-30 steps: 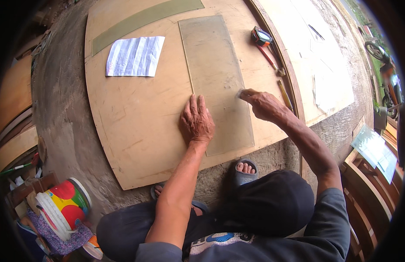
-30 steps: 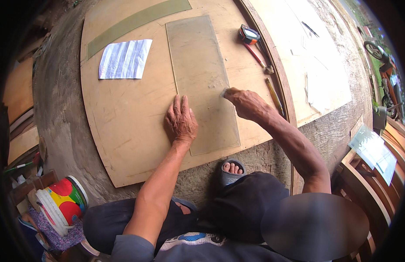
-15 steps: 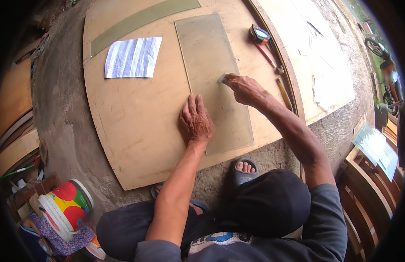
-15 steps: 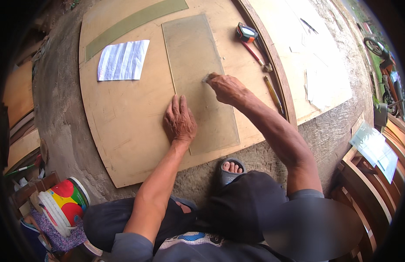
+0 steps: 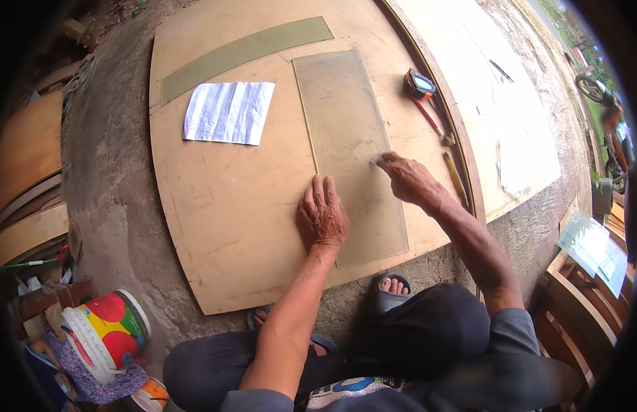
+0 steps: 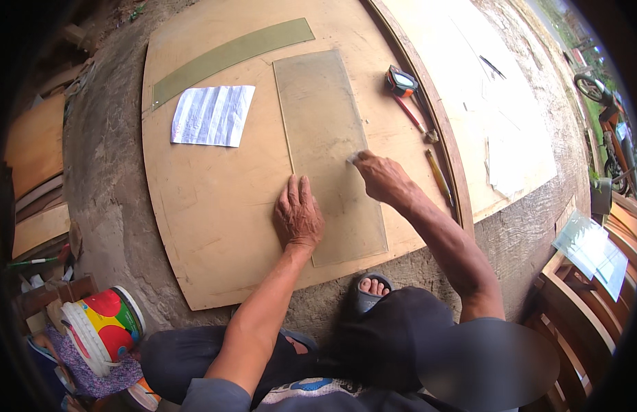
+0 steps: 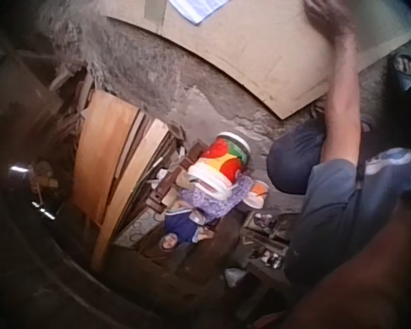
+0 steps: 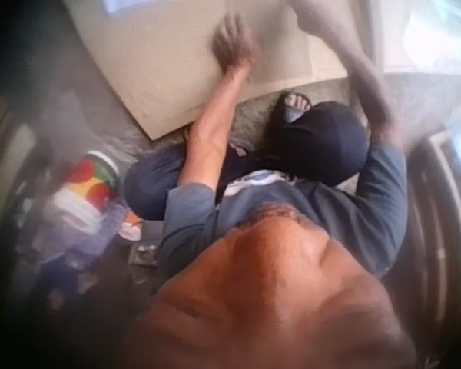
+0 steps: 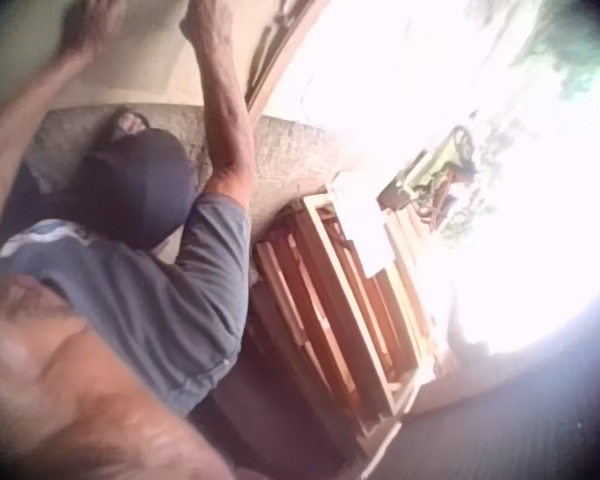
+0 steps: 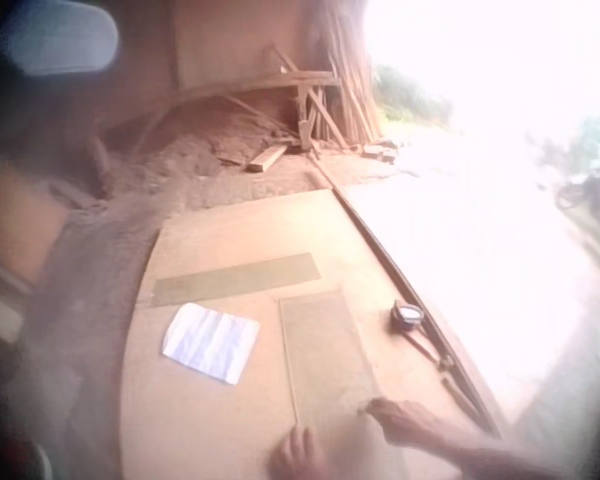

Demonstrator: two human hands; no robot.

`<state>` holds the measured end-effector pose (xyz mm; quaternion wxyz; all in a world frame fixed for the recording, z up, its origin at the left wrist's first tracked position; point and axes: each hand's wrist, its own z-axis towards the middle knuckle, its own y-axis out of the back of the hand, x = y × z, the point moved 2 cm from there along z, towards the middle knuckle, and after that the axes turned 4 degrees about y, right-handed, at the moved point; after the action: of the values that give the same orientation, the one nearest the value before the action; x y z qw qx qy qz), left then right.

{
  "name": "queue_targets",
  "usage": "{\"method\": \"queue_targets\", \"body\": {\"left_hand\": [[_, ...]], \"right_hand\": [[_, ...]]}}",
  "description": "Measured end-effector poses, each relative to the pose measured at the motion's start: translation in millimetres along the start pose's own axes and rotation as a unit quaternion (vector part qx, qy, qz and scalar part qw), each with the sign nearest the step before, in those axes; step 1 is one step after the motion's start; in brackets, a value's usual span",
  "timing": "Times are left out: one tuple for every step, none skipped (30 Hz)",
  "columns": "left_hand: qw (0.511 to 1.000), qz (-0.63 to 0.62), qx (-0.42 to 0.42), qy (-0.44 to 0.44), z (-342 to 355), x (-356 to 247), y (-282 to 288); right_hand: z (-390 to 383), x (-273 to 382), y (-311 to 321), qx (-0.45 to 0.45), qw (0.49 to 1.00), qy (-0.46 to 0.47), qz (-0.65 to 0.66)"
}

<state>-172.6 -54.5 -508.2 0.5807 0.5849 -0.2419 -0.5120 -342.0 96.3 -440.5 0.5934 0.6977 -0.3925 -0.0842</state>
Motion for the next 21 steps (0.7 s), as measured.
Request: {"method": "queue_targets", "body": {"left_hand": [[1.0,0.001,-0.006,0.001,1,1,-1],[1.0,0.0,-0.008,0.002,0,0,-1],[1.0,-0.001,-0.011,-0.001,-1,-1,-2],[1.0,0.001,-0.002,0.003,-1,-2,-2],[1.0,0.003,0.005,0.004,-2,-2,-2],[1.0,0.002,0.003,0.008,0,-2,-2],[1.0,0.009,0.002,0.004,-1,-2,-1],[1.0,0.012,-0.002,0.001,0,-2,0],[1.0,0.013,0.0,-0.001,0,-2,2],[1.0,0.01,-0.003,-0.002,0,-2,3],[1.0,0.005,0.001,-0.003,-1,-2,4],[1.0,-0.004,-0.006,-0.004,1,-1,4],[1.0,0.003,-0.004,-0.003,1,-1,4],[1.0,0.007,-0.008,-0.001,1,-1,4],[1.0,0.012,-0.008,-0.001,1,-2,4],[1.0,0.004,-0.007,0.004,0,-2,4],[1.0,-0.003,-0.004,0.005,0,-3,4],[1.0,-0.012,-0.006,0.004,1,-3,5],[1.0,-0.005,-0.003,0.001,3,-3,6],[1.0,0.001,-0.003,0.002,3,-3,7],[1.0,0.003,-0.005,0.003,2,-4,9]], "right_hand": [[-4,1,-1,-0.002,1.0,-0.015,-0.015],[2,2,2,-0.058,0.998,0.022,-0.015],[0,4,2,-0.042,0.999,0.01,-0.021],[15,1,7,-0.058,0.998,0.012,-0.015],[40,-3,12,-0.042,0.999,0.0,-0.009],[63,-5,20,-0.102,0.994,0.022,0.022],[92,-10,26,-0.112,0.993,0.028,0.017],[110,-15,30,-0.088,0.996,0.022,0.006],[119,-19,32,-0.086,0.996,0.015,-0.01],[117,-22,28,-0.051,0.999,0.014,-0.009],[113,-24,26,-0.039,0.999,0.014,-0.013],[107,-24,22,-0.016,1.0,0.022,-0.014],[94,-22,20,-0.059,0.997,0.048,-0.021],[96,-20,21,-0.079,0.995,0.053,-0.011],[93,-19,19,-0.063,0.997,0.033,-0.005],[95,-16,20,-0.094,0.994,0.056,0.005],[107,-15,22,-0.093,0.994,0.052,0.009],[118,-15,27,-0.132,0.989,0.07,0.015],[131,-18,30,-0.092,0.994,0.051,0.006],[141,-20,32,-0.088,0.995,0.053,0.001],[150,-24,33,-0.081,0.995,0.055,-0.007]]}}
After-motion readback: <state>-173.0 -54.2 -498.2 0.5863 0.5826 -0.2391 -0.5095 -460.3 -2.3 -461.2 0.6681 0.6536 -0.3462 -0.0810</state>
